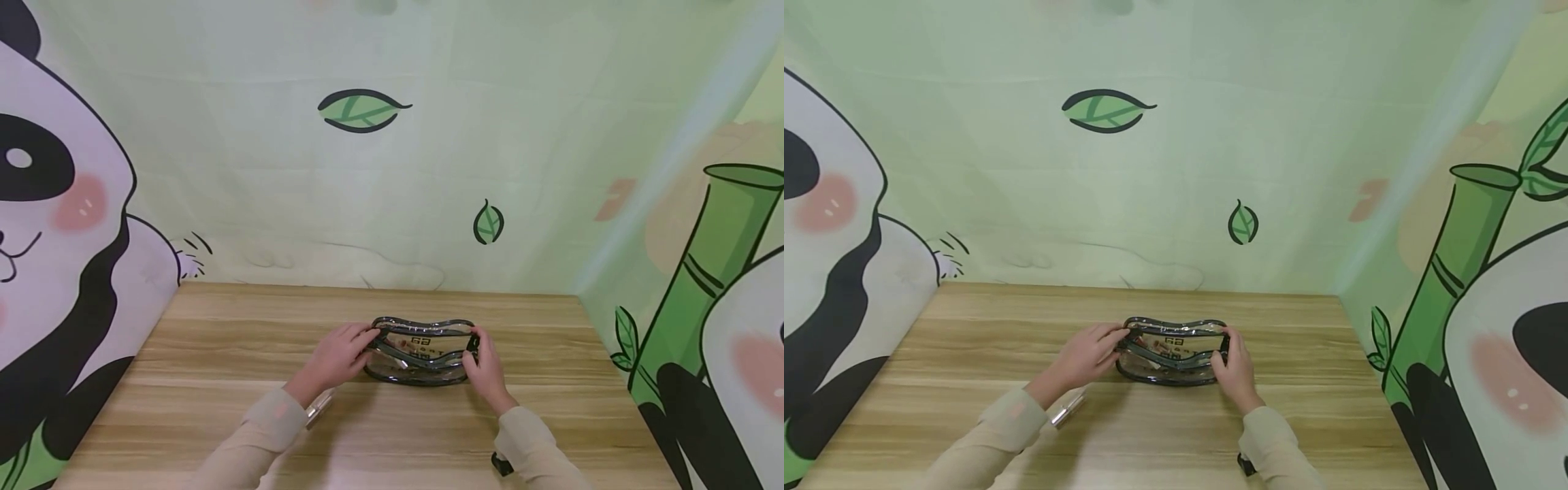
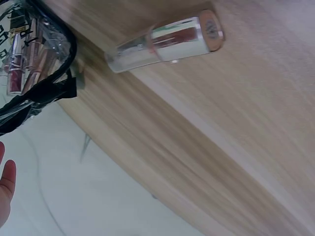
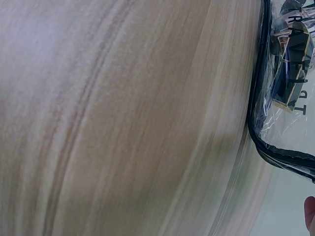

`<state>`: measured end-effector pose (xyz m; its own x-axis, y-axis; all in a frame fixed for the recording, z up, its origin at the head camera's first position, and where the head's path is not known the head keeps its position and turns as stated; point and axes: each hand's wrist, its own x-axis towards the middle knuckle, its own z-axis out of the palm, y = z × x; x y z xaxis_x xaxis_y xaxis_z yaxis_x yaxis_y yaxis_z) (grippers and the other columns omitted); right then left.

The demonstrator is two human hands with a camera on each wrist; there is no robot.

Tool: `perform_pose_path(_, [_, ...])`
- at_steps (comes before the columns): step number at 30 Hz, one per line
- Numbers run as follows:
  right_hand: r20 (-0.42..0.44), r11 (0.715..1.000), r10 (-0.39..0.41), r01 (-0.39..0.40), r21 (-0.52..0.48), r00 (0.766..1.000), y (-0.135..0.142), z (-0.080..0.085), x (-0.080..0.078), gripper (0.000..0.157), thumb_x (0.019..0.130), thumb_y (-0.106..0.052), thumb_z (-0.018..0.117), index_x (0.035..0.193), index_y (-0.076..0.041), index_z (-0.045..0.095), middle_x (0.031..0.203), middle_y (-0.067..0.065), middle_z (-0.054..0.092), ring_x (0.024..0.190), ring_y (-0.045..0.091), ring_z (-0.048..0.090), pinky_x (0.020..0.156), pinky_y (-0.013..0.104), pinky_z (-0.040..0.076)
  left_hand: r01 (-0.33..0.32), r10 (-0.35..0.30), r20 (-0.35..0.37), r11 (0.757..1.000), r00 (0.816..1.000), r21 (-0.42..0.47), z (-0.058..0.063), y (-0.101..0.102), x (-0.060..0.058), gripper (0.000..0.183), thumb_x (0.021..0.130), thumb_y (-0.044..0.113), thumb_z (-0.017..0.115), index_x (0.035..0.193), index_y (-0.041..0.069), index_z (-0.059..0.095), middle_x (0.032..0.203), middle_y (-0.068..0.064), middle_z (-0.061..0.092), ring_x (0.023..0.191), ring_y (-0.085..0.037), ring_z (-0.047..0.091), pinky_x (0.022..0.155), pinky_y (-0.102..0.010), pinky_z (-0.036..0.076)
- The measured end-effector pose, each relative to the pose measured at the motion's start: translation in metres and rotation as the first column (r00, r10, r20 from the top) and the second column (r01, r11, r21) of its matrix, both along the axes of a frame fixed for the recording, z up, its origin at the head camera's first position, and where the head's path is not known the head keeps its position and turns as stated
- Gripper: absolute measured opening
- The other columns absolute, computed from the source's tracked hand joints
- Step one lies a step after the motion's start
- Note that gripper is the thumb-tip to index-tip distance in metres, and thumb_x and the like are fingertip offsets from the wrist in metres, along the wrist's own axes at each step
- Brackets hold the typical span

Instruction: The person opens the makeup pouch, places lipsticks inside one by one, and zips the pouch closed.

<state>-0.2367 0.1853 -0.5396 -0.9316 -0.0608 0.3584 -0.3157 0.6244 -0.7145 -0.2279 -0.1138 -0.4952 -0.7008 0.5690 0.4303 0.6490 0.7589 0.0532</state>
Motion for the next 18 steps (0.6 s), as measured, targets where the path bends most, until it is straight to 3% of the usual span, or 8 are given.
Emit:
perform_pose_path(9, [0.000,1.000,0.000,0.000,-0.002,1.000,0.000,0.002,0.000,0.047,0.080,-0.005,0.046,0.125,0.000,0.035,0.125,0.021,0.042,0.105,0.033,0.047,0.084,0.048,0.044,0.011,-0.010,-0.024,0.999,1.000,0.044,-0.010,-0.008,0.004,0.047,0.076,0.022,0.065,0.120,0.009,0.053,0.115,-0.011,0.056,0.103,-0.024,0.054,0.085,-0.038,0.047])
perform_pose_path(18, [-0.011,1.000,0.001,-0.001,-0.004,1.000,0.000,-0.001,0.000,0.046,0.080,-0.003,0.046,0.125,0.001,0.035,0.124,0.021,0.042,0.106,0.033,0.047,0.084,0.048,0.043,-0.043,0.042,0.052,0.999,0.998,0.029,-0.020,-0.020,0.010,0.047,0.079,0.024,0.062,0.123,0.011,0.051,0.118,-0.011,0.055,0.105,-0.026,0.054,0.089,-0.040,0.045])
